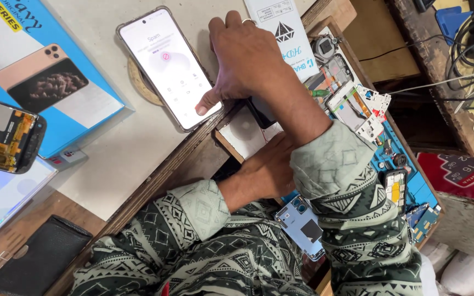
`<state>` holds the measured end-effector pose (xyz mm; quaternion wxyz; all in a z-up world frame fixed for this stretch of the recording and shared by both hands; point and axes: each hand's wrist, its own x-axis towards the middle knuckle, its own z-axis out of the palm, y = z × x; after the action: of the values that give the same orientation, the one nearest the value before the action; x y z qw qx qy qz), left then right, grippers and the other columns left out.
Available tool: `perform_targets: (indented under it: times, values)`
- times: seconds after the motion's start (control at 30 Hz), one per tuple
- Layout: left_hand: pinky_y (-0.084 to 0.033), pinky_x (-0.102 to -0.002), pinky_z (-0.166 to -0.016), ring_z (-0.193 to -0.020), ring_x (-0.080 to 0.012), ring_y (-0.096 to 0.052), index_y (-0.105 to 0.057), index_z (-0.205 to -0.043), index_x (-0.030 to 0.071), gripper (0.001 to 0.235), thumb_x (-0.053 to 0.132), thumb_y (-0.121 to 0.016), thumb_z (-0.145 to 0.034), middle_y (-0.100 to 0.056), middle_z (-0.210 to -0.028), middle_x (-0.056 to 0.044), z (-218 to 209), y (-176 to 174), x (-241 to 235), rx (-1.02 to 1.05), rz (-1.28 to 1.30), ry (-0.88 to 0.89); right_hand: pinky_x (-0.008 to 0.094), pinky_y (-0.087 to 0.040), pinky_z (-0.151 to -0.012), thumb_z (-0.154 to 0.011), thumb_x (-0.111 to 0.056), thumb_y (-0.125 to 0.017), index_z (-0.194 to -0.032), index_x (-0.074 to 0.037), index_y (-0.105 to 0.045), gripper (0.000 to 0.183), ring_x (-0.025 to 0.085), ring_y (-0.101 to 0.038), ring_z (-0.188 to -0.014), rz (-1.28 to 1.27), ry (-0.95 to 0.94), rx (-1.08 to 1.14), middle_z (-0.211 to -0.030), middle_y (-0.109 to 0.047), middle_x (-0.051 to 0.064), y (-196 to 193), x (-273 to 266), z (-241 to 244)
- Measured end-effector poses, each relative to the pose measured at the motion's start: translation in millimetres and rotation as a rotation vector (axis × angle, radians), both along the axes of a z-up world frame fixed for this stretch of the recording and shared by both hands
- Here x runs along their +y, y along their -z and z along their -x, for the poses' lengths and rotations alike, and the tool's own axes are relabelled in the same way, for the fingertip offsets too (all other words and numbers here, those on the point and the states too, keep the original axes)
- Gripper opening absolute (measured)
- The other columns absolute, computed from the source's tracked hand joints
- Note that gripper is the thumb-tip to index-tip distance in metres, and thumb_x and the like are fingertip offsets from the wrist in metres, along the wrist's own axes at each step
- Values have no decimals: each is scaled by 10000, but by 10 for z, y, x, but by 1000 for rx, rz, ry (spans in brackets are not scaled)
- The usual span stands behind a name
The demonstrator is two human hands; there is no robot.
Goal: The person uses a yellow screwdriver to remove screws from a disassembled smartphone, then uses a prying tool to separate the screen from the frame. The person then interacts with a different smartphone on the table, unlocking it and navigating the interface.
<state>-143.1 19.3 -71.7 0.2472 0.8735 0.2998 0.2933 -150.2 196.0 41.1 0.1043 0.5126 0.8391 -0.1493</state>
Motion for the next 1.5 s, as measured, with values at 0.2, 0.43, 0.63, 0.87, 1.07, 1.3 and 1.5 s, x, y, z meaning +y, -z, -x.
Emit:
perform_targets:
  times: [0.2, 0.43, 0.63, 0.87, 1.07, 1.3, 1.5]
  values:
    - [-319, -484, -1192, -1368, -331, -447, -666, -1279, 37, 434, 298, -573, -944, -540, -1441, -149, 53, -145, 88, -11, 164, 113, 483, -534, -840, -344, -704, -1015, -1092, -48, -565, 1092, 376, -643, -1011, 13, 34, 54, -1077, -600, 154, -38, 28, -80]
    - [-319, -487, -1186, -1375, -329, -451, -678, -1240, 32, 432, 300, -610, -908, -545, -1416, -158, 64, -178, 114, -60, 120, 60, 485, -539, -832, -355, -677, -1023, -1120, -56, -547, 1094, 376, -640, -1018, -5, 13, 67, -1069, -600, 150, -32, -8, -38]
    - [-323, -483, -1201, -1379, -322, -463, -685, -1237, 35, 440, 285, -626, -880, -563, -1403, -149, 55, -106, 84, -66, 86, 34, 480, -537, -847, -354, -690, -1036, -1160, -46, -500, 1163, 387, -631, -1016, 9, -4, 94, -1081, -586, 165, 33, -6, -43]
    - [-325, -482, -1222, -1393, -319, -460, -641, -1285, 59, 425, 292, -632, -929, -552, -1446, -132, 69, -132, 106, -83, 193, 83, 496, -532, -855, -373, -671, -1039, -1200, -67, -489, 1162, 396, -630, -1051, 3, -2, 154, -1120, -570, 162, -2, -5, -90]
    - [-286, -512, -1215, -1452, -357, -397, -536, -1432, 30, 592, 234, -629, -884, -489, -1498, -195, 61, -115, 115, -123, 130, 69, 502, -520, -859, -297, -601, -1063, -1231, -76, -486, 1217, 435, -599, -1071, -86, 4, 173, -1144, -542, 185, 67, -43, -48]
    - [-259, -495, -1258, -1492, -355, -367, -512, -1452, 18, 632, 199, -616, -856, -475, -1525, -201, 70, -103, 106, -89, 133, 72, 480, -517, -873, -265, -587, -1072, -1215, -56, -471, 1244, 422, -592, -1086, -92, 28, 148, -1130, -526, 183, 101, -53, -8]
    - [-251, -485, -1245, -1484, -347, -367, -516, -1431, 27, 620, 232, -646, -861, -490, -1518, -193, 64, -127, 119, -118, 238, 88, 479, -518, -865, -278, -586, -1069, -1203, -57, -481, 1217, 414, -601, -1058, -77, -18, 217, -1134, -504, 182, 48, -100, -40]
